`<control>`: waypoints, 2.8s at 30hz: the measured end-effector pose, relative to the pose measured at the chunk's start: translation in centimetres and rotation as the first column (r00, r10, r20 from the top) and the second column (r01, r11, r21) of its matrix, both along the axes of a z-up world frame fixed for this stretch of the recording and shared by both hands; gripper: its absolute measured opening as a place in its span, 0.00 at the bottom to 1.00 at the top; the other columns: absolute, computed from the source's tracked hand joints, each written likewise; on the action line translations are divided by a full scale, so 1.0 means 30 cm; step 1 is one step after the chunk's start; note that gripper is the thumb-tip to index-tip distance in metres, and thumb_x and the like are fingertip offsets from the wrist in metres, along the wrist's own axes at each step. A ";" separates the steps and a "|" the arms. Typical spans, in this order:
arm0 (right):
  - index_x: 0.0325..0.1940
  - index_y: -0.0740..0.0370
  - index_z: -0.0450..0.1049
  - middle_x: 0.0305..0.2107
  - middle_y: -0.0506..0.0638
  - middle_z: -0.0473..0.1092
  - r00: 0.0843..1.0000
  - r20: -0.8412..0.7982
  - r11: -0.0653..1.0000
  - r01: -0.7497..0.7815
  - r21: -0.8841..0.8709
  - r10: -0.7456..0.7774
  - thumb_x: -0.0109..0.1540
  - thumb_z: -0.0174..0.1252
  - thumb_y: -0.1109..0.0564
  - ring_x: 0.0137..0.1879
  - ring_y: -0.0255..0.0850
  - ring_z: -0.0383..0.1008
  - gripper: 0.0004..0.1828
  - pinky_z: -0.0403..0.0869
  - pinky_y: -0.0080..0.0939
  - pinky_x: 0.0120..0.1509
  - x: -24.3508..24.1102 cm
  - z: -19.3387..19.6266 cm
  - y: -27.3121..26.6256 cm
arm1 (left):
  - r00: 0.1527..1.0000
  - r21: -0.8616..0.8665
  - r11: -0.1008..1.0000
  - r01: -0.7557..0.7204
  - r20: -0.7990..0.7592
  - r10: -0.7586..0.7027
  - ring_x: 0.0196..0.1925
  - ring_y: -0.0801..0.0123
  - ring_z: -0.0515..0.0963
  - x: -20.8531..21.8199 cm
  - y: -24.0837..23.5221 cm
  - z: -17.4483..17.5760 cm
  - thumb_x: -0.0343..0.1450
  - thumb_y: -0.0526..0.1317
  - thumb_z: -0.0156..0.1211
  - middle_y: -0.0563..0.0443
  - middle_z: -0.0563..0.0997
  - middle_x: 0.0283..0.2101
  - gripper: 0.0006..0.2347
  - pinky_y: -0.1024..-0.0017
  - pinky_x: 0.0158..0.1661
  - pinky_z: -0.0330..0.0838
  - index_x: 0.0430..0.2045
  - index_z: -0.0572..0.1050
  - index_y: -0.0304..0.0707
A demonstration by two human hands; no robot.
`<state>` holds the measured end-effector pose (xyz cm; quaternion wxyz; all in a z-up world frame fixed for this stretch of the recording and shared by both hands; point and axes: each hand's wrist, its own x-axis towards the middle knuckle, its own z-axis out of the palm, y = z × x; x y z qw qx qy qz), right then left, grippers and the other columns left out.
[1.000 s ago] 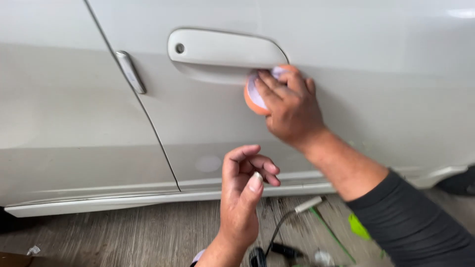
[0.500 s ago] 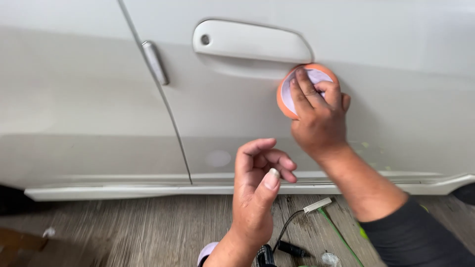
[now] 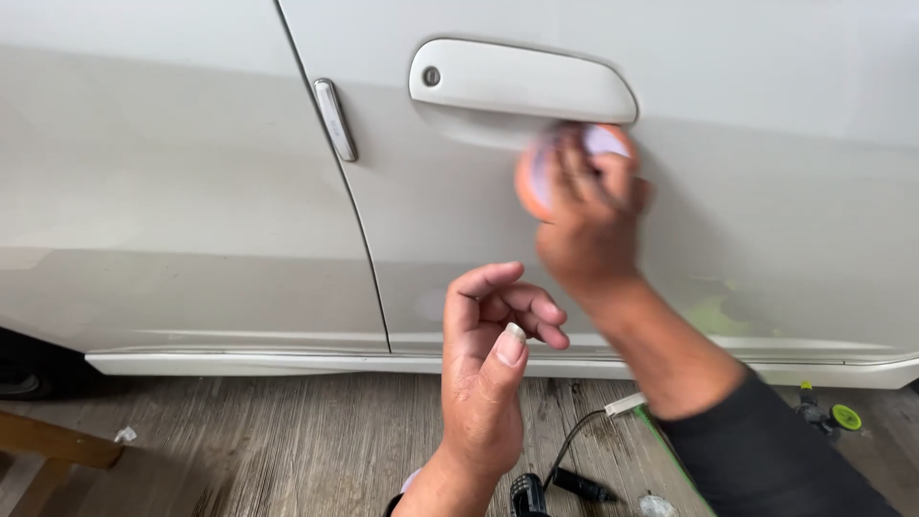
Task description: Polishing a car door and its handle using an applicator pad and compound.
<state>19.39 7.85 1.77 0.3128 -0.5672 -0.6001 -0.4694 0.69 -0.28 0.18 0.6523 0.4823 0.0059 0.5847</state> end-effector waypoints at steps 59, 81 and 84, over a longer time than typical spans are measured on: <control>0.60 0.53 0.82 0.59 0.37 0.77 0.972 0.237 0.991 0.031 -0.129 0.000 0.59 0.63 0.63 0.55 0.40 0.67 0.24 0.61 0.44 0.58 0.214 0.124 -0.181 | 0.998 0.045 0.999 -0.029 -0.063 0.032 0.44 0.64 0.74 0.023 -0.036 -0.013 0.74 0.53 0.59 0.41 0.75 0.46 0.28 0.64 0.52 0.71 0.63 0.61 0.33; 0.69 0.69 0.72 0.49 0.69 0.76 -0.038 -0.983 0.537 -0.841 -0.067 -0.182 0.56 0.52 0.69 0.44 0.49 0.74 0.34 0.73 0.51 0.50 0.218 -0.547 -0.525 | -0.043 0.885 0.119 -0.450 -0.154 0.987 0.79 0.42 0.47 0.146 0.328 0.038 0.73 0.61 0.52 0.31 0.54 0.76 0.39 0.41 0.71 0.35 0.71 0.53 0.27; 0.64 0.72 0.70 0.59 0.54 0.76 -0.235 -0.966 0.431 -0.886 0.169 -0.104 0.53 0.51 0.66 0.65 0.40 0.76 0.32 0.70 0.40 0.69 0.158 -0.392 -0.575 | -0.222 0.926 0.166 -0.338 -0.250 0.943 0.80 0.41 0.37 0.226 0.394 0.081 0.75 0.66 0.44 0.30 0.43 0.78 0.43 0.38 0.70 0.27 0.73 0.44 0.23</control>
